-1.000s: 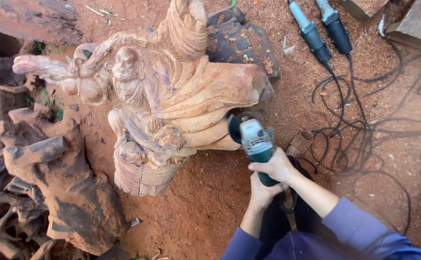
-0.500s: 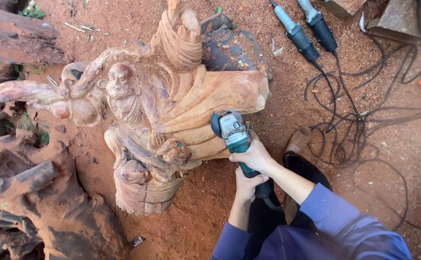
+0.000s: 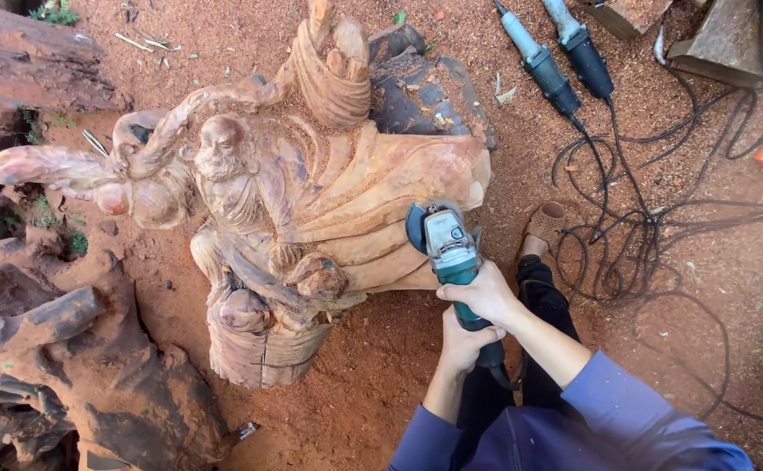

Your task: Carving a large wooden sculpture using an angle grinder

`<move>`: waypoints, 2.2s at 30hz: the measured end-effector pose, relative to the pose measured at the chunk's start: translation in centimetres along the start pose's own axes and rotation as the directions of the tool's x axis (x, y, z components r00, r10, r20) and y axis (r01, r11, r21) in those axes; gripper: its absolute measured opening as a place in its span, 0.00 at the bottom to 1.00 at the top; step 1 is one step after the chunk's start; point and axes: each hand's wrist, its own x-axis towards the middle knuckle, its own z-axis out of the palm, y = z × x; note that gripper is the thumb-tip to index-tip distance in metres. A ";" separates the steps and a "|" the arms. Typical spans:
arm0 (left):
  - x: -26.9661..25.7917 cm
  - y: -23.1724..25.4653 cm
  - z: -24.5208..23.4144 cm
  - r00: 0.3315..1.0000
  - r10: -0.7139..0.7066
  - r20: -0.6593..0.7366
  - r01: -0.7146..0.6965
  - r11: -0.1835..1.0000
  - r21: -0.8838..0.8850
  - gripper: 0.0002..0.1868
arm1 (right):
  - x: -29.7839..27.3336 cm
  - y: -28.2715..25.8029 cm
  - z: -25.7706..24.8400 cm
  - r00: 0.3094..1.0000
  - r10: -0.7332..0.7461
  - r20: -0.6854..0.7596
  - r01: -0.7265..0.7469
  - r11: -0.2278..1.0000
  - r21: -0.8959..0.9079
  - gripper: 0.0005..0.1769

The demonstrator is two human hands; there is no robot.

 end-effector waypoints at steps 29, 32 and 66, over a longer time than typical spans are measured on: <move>-0.6 0.0 3.0 0.997 0.054 0.046 -0.054 0.999 -0.010 0.26 | -0.8 0.0 -2.6 0.999 -0.030 0.030 0.029 0.999 0.033 0.21; -0.5 -0.5 3.2 0.997 0.049 0.063 -0.049 0.999 -0.004 0.26 | -0.8 -0.3 -3.0 1.000 -0.025 0.020 0.024 1.000 0.016 0.21; 1.0 0.2 7.0 0.996 0.089 0.033 -0.090 0.996 0.019 0.25 | 1.0 0.4 -6.1 0.989 -0.140 0.039 0.138 0.990 0.041 0.23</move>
